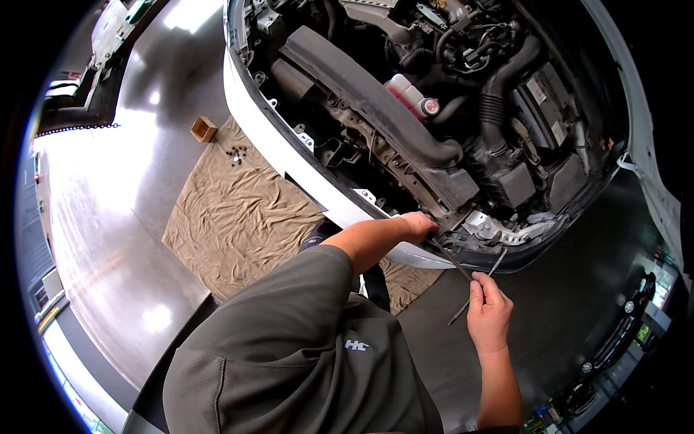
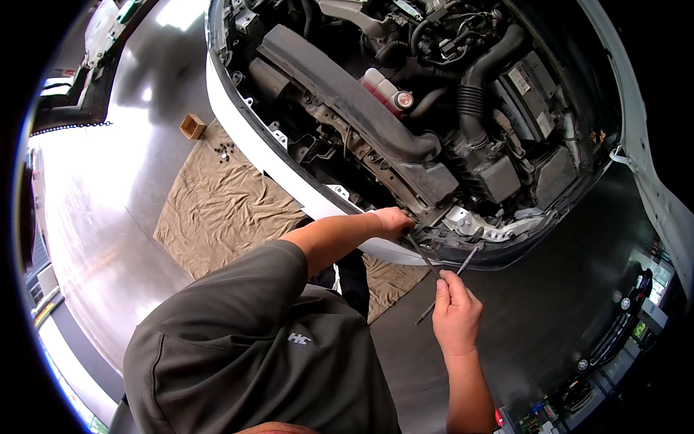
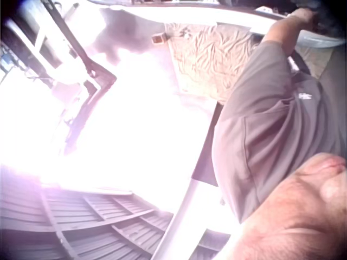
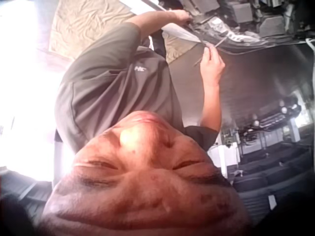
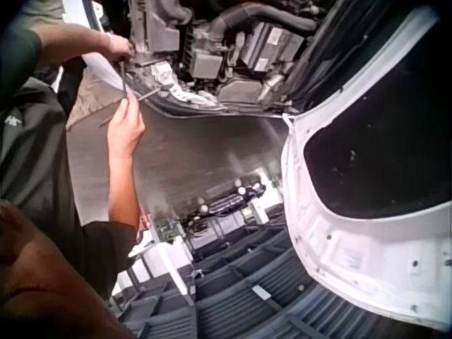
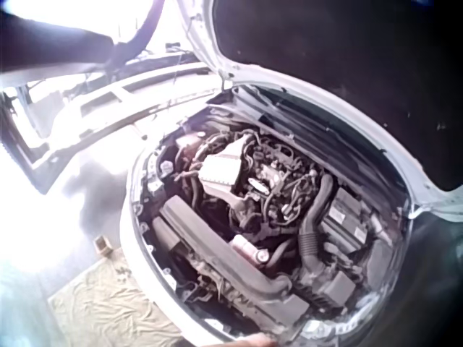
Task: The person unfastens parts along the front bumper of a car using a metal tool. The person then walks to a tool case, opens it, and retrieves a socket wrench.
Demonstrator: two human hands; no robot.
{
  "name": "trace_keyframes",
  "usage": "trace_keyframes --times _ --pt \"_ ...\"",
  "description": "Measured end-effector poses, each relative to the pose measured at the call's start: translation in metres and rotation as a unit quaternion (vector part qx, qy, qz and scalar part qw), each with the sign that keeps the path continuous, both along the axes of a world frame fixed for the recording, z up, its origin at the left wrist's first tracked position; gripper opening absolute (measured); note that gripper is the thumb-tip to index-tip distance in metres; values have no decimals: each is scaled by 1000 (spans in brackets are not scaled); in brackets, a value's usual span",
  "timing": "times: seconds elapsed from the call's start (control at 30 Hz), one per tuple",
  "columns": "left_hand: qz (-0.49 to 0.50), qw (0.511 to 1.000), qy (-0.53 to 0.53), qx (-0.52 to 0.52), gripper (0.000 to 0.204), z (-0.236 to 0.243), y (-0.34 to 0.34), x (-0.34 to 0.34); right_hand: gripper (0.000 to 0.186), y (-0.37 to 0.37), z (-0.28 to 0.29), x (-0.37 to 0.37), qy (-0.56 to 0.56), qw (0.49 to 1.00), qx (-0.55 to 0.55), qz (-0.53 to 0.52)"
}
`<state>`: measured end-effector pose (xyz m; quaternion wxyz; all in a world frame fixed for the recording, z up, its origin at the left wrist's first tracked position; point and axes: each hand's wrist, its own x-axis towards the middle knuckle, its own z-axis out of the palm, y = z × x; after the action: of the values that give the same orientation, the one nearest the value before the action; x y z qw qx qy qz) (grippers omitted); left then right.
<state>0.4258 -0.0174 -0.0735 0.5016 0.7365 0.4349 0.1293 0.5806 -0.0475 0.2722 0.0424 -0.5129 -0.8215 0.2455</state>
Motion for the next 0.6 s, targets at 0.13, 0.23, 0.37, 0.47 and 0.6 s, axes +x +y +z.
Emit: trace_keyframes --times 0.13,0.23,0.37,0.47,0.6 --pt "7 999 10 -32 30 9 -2 -3 41 10 27 -7 -14 985 -171 -26" --pt "8 999 1 -35 30 8 -1 -2 37 15 35 -6 -79 982 -160 66" --pt "4 999 12 -43 31 8 -1 -3 44 22 48 -23 -240 947 4 214" --pt "-14 999 14 -37 34 6 1 -3 46 26 41 -22 -234 944 53 225" --pt "1 998 13 -58 35 12 2 0 50 21 23 -6 -189 968 12 162"
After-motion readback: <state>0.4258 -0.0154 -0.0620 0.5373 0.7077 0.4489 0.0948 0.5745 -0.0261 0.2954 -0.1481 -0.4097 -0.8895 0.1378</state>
